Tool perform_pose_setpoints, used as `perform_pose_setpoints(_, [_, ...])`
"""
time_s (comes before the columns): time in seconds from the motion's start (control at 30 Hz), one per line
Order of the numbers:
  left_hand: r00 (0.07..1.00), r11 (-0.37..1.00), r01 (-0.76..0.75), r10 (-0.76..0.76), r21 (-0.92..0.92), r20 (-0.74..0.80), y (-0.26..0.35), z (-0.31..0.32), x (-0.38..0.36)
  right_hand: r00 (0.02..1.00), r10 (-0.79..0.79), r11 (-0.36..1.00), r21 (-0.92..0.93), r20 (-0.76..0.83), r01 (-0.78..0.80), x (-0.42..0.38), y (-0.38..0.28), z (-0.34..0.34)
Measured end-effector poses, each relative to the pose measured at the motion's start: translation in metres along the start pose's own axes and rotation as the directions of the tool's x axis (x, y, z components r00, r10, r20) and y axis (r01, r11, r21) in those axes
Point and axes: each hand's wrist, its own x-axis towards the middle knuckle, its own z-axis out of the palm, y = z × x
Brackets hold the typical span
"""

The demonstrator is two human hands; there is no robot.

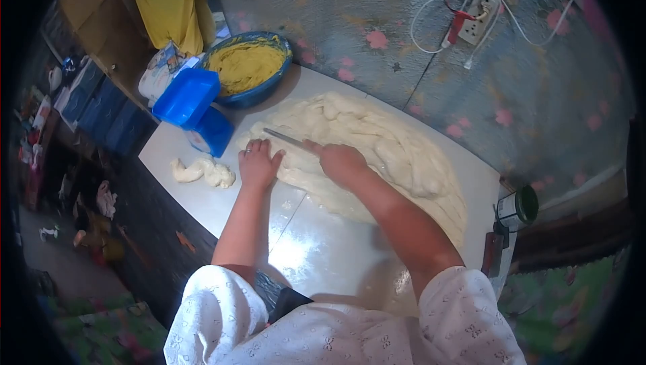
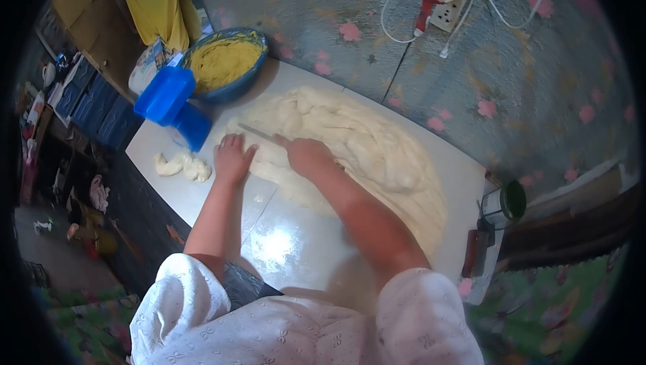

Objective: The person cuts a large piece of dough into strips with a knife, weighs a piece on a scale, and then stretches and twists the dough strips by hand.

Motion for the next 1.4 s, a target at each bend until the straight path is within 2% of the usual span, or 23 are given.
perform_pose_setpoints(0.03, [1.000,1.000,0.010,-0.010,-0.002,0.000,0.003,-0.014,-0.003,1.000,-0.005,1.000,-0.006,0.007,0.005,0.004,-0.002,0.001])
perform_pose_setpoints(0.1, [0.947,0.985,0.154,-0.170,0.079,0.274,0.011,-0.039,-0.008,0.999,-0.032,0.999,-0.023,0.005,0.032,0.010,-0.007,0.003])
perform_pose_setpoints(0.2, [0.898,0.960,0.240,-0.275,0.142,0.343,0.013,-0.049,-0.005,0.998,-0.063,0.998,-0.019,0.028,0.064,0.023,-0.015,0.004])
perform_pose_setpoints(0.23, [0.902,0.963,0.228,-0.265,0.146,0.341,0.006,-0.041,0.002,0.998,-0.058,0.998,-0.012,0.018,0.059,0.031,-0.020,0.002])
perform_pose_setpoints(0.3, [0.933,0.929,0.295,-0.330,-0.222,-0.142,-0.015,-0.006,0.010,0.995,-0.094,0.995,-0.018,-0.013,0.094,0.042,-0.032,0.003])
perform_pose_setpoints(0.37, [0.952,0.943,0.273,-0.294,-0.189,-0.091,-0.035,0.003,0.021,0.996,-0.085,0.995,-0.048,-0.018,0.084,0.059,-0.040,0.019])
perform_pose_setpoints(0.43, [0.909,0.926,0.375,-0.359,-0.041,0.211,-0.034,-0.010,0.027,0.997,-0.075,0.994,-0.080,-0.023,0.073,0.061,-0.045,0.025])
perform_pose_setpoints(0.6, [0.921,0.944,0.331,-0.324,0.005,0.218,-0.051,-0.005,0.020,0.996,-0.087,0.989,-0.120,0.011,0.087,0.021,-0.026,0.036])
perform_pose_setpoints(0.77, [0.876,0.925,0.371,-0.379,0.083,0.300,-0.033,-0.015,0.022,0.997,0.050,0.983,-0.181,0.051,-0.040,-0.087,0.041,0.016])
perform_pose_setpoints(0.8, [0.963,0.955,0.261,-0.267,0.137,0.023,-0.030,-0.012,0.022,0.997,0.038,0.982,-0.186,0.073,-0.023,-0.114,0.055,0.006])
perform_pose_setpoints(0.83, [0.963,0.961,0.169,-0.114,0.217,-0.244,-0.026,-0.010,0.021,0.995,0.026,0.982,-0.189,0.100,-0.006,-0.142,0.065,-0.002])
perform_pose_setpoints(0.87, [0.950,0.977,0.020,0.048,0.212,-0.309,-0.023,-0.013,0.021,0.996,0.043,0.984,-0.178,0.084,-0.027,-0.166,0.072,-0.002])
perform_pose_setpoints(0.9, [0.949,0.979,0.012,0.052,0.203,-0.310,-0.022,-0.013,0.022,0.996,0.059,0.985,-0.168,0.067,-0.047,-0.184,0.076,-0.003])
perform_pose_setpoints(0.97, [0.996,0.965,0.052,-0.030,-0.256,0.089,-0.020,-0.015,0.023,0.984,0.155,0.978,-0.153,0.094,-0.139,-0.205,0.080,-0.002])
perform_pose_setpoints(1.03, [0.972,0.867,0.008,0.110,-0.498,0.206,0.010,-0.020,0.008,0.963,0.242,0.964,-0.138,0.121,-0.226,-0.217,0.084,-0.003])
perform_pose_setpoints(1.07, [0.928,0.913,-0.086,0.219,-0.400,0.301,0.022,-0.018,0.000,0.969,0.224,0.970,-0.115,0.103,-0.212,-0.220,0.087,-0.003])
perform_pose_setpoints(1.1, [0.930,0.917,-0.257,0.320,-0.306,0.178,0.032,-0.010,-0.015,0.975,0.205,0.976,-0.094,0.085,-0.197,-0.222,0.089,-0.003])
perform_pose_setpoints(1.17, [0.943,0.934,-0.331,0.330,-0.134,-0.030,0.047,-0.007,-0.036,0.984,0.175,0.984,-0.039,0.017,-0.174,-0.226,0.087,-0.007])
perform_pose_setpoints(1.2, [0.942,0.933,-0.336,0.334,-0.133,-0.032,0.050,-0.013,-0.038,0.988,0.143,0.990,0.011,-0.052,-0.143,-0.227,0.086,-0.009])
perform_pose_setpoints(1.27, [0.951,0.967,-0.220,0.242,-0.132,0.194,0.053,-0.030,-0.040,0.983,0.172,0.984,0.055,-0.064,-0.168,-0.228,0.083,-0.010])
perform_pose_setpoints(1.3, [0.950,0.966,-0.221,0.244,-0.131,0.194,0.056,-0.042,-0.039,0.978,0.198,0.977,0.097,-0.068,-0.191,-0.230,0.082,-0.009])
perform_pose_setpoints(1.37, [0.871,0.982,-0.189,0.174,-0.013,0.459,0.063,-0.064,-0.033,0.971,0.232,0.968,0.109,-0.053,-0.226,-0.232,0.082,-0.008])
perform_pose_setpoints(1.4, [0.876,0.982,-0.189,0.173,-0.009,0.451,0.061,-0.064,-0.033,0.963,0.268,0.957,0.120,-0.037,-0.262,-0.233,0.082,-0.007])
